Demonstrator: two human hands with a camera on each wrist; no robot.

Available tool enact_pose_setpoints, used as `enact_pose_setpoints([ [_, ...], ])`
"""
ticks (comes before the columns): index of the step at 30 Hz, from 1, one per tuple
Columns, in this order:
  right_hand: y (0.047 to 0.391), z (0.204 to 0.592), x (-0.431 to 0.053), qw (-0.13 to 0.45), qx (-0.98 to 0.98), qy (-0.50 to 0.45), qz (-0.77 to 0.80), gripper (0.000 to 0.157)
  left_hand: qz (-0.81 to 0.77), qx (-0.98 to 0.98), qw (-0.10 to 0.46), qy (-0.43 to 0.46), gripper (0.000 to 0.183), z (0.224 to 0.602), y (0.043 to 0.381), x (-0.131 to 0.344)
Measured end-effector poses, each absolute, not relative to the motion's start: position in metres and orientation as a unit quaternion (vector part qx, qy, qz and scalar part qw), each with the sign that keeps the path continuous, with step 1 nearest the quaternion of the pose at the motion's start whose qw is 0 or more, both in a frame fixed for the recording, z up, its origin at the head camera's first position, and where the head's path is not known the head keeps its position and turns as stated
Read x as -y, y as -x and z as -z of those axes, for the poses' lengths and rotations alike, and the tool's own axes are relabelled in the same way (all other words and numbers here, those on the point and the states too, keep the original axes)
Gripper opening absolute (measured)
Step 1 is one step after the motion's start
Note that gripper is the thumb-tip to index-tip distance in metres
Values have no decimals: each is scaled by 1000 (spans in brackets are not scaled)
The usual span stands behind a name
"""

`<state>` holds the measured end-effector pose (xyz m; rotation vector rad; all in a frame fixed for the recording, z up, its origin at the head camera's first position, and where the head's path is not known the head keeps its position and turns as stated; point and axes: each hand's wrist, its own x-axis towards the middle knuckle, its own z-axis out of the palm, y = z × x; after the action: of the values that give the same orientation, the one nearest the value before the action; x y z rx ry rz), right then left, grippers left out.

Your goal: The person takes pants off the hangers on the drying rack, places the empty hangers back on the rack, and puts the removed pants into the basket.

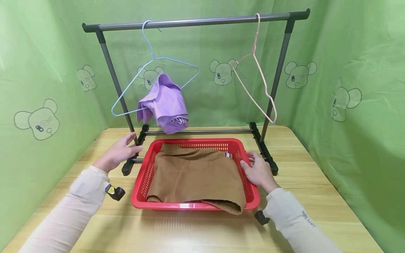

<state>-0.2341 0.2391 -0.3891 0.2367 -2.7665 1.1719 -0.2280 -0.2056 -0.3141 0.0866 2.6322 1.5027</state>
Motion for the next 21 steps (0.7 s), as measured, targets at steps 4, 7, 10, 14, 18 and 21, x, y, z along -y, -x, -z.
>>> enact_pose_setpoints([
  [4,234,389,-240,63,916,-78,-388,52,-497,-866,41,-20,81,304,229,209],
  [7,234,389,-240,63,916,-79,-387,52,-500,-866,30,-14,81,297,231,211],
  [10,234,390,-241,65,916,-79,-388,52,-507,-862,18,-10,80,292,232,212],
  [14,233,390,-240,61,915,-78,-390,53,-530,-848,0,3,80,287,234,214],
  [18,233,391,-240,57,915,-75,-391,52,-544,-838,-27,18,79,280,233,215],
  [21,233,389,-239,63,914,-77,-394,52,-551,-833,-44,24,78,274,234,214],
])
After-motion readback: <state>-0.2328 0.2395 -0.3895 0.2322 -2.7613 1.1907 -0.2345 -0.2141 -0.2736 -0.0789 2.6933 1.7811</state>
